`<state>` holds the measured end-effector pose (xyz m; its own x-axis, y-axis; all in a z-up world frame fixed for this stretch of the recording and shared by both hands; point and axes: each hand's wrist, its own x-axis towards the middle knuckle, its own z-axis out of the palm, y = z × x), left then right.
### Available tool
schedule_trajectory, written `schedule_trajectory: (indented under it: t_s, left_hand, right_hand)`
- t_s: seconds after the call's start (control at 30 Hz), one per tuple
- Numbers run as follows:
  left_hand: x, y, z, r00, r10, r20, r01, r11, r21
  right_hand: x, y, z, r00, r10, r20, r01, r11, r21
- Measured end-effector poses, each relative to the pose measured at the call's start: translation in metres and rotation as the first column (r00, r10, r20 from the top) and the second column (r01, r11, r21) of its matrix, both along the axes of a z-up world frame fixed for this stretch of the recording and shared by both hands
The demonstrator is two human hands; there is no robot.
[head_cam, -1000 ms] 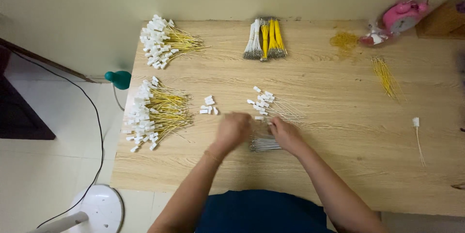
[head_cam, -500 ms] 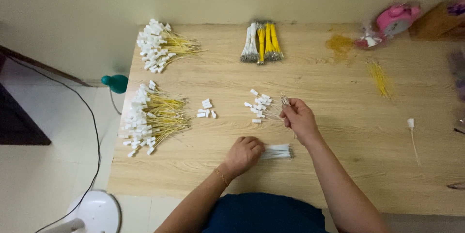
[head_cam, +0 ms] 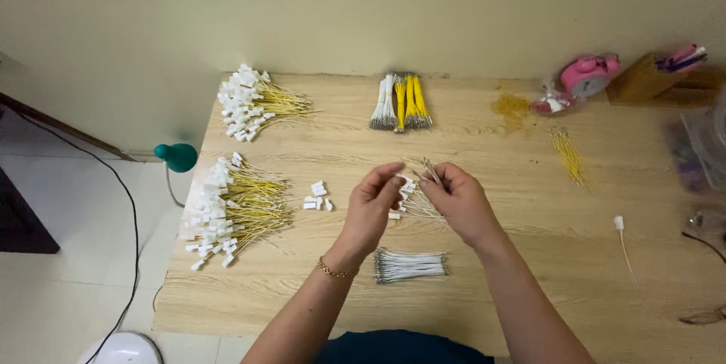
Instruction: Assembling white plastic connector heads onto thin wires and organizing them into groups.
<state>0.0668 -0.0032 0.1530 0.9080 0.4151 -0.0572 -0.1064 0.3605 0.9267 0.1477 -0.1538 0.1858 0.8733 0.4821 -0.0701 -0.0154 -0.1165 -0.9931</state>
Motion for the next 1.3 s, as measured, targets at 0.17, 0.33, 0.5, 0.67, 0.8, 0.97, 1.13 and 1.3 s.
schedule_trajectory:
  t_s: [0.17, 0.33, 0.5, 0.67, 0.8, 0.97, 1.13, 1.3]
  left_hand:
    - [-0.002, -0.013, 0.026, 0.998, -0.019, -0.067, 0.008, 0.986, -0.164]
    - [0.002, -0.012, 0.025, 0.989, -0.024, -0.145, -0.005, 0.98, -0.198]
    - [0.002, -0.012, 0.025, 0.993, -0.023, -0.12, 0.0, 0.982, -0.191]
    - [0.005, -0.017, 0.016, 0.994, -0.02, -0.112, 0.0, 0.984, -0.176]
    - [0.007, -0.017, 0.019, 0.995, -0.03, -0.092, 0.009, 0.976, -0.218]
    - [0.01, -0.001, 0.022, 0.999, -0.027, -0.029, 0.011, 0.89, -0.456]
    - [0.007, 0.008, 0.027, 0.999, -0.04, 0.022, 0.045, 0.779, -0.626]
    - [0.005, 0.009, 0.027, 0.997, -0.052, 0.048, 0.07, 0.816, -0.574]
  right_hand:
    - [-0.015, 0.002, 0.036, 0.988, -0.018, 0.156, 0.053, 0.973, -0.224]
    - [-0.017, 0.002, 0.04, 0.943, 0.032, 0.332, 0.107, 0.914, -0.391]
    - [-0.023, 0.003, 0.056, 0.994, -0.05, 0.097, 0.069, 0.977, -0.201]
    - [-0.011, 0.002, 0.049, 0.999, -0.038, 0.006, 0.039, 0.99, -0.137]
    - [-0.011, 0.003, 0.06, 1.0, -0.019, 0.001, 0.019, 0.989, -0.146]
    - [-0.013, -0.004, 0.061, 0.997, 0.005, 0.079, 0.008, 0.988, -0.156]
    - [-0.022, 0.002, 0.078, 0.992, 0.02, 0.128, -0.001, 0.989, -0.148]
    - [-0.022, 0.003, 0.079, 0.963, 0.052, 0.265, 0.021, 0.964, -0.264]
